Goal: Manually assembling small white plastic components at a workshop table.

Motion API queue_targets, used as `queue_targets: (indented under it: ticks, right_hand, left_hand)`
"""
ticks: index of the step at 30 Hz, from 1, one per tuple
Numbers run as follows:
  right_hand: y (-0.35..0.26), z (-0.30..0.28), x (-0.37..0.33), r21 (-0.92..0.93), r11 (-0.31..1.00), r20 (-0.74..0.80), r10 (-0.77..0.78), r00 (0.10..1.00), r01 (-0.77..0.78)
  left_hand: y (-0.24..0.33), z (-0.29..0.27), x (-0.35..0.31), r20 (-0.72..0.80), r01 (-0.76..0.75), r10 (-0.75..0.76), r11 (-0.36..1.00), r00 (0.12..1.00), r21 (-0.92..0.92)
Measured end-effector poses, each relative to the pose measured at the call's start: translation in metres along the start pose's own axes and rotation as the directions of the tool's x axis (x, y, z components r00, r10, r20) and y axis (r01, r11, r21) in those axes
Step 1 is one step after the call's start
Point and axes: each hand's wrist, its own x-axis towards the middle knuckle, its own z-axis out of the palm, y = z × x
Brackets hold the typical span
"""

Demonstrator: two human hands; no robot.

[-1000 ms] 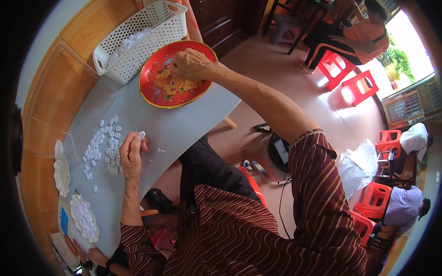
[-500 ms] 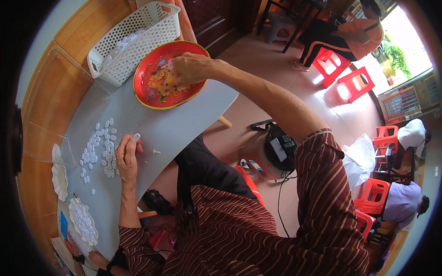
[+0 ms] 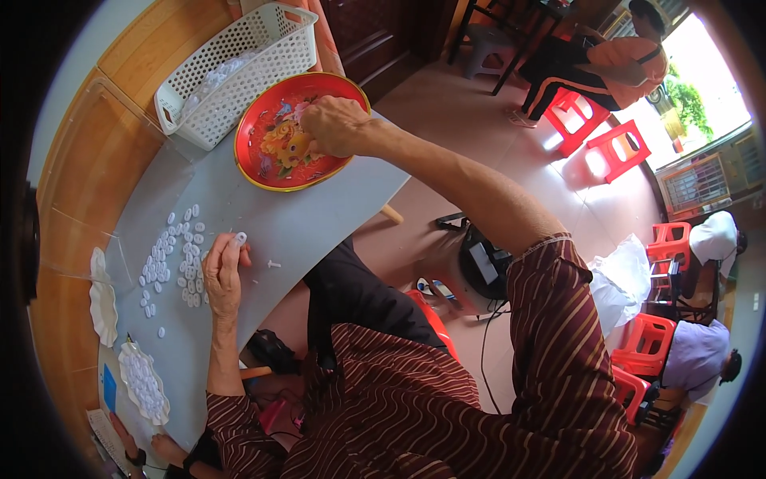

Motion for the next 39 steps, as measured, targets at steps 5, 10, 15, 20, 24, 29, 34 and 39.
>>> queue_targets:
  ticks: [5, 10, 15, 20, 24, 29, 34, 39]
  right_hand:
    - [-0.005, -0.007, -0.002, 0.074, 0.995, 0.155, -0.072, 0.985, 0.061]
    - [-0.019, -0.008, -0.006, 0.063, 0.996, 0.244, -0.075, 0.967, 0.062]
    - [-0.026, -0.007, -0.001, -0.041, 0.998, 0.154, -0.042, 0.987, 0.049]
    - [-0.011, -0.01, -0.001, 0.056, 0.997, 0.211, -0.059, 0.976, 0.048]
    - [-0.019, -0.013, 0.001, 0.039, 0.999, 0.268, -0.02, 0.963, 0.01]
    - [-0.03, -0.006, -0.005, -0.077, 0.997, 0.244, -0.009, 0.97, 0.029]
    - [-0.022, 0.005, -0.004, -0.118, 0.993, 0.144, -0.014, 0.99, 0.032]
    - [-0.032, -0.003, -0.003, 0.281, 0.949, -0.063, -0.13, 0.99, 0.142]
  left_hand:
    - [0.0, 0.001, 0.001, 0.003, 0.017, -0.017, 1.0, 1.0, 0.007]
    - [0.003, 0.001, 0.001, 0.004, 0.025, -0.025, 1.0, 1.0, 0.01]
    - [0.008, -0.004, -0.001, -0.011, 0.028, -0.028, 0.999, 1.0, 0.038]
    - [0.0, 0.003, 0.002, 0.016, 0.019, -0.02, 1.0, 1.0, 0.018]
    - [0.002, 0.001, 0.001, -0.007, 0.01, -0.01, 1.0, 1.0, 0.011]
    - [0.002, 0.001, 0.0, -0.04, -0.002, 0.001, 1.0, 0.999, -0.008]
    - [0.003, 0.002, 0.002, -0.017, -0.001, 0.001, 1.0, 1.0, -0.028]
    - [0.002, 0.001, 0.003, -0.022, 0.034, -0.036, 0.997, 0.999, -0.068]
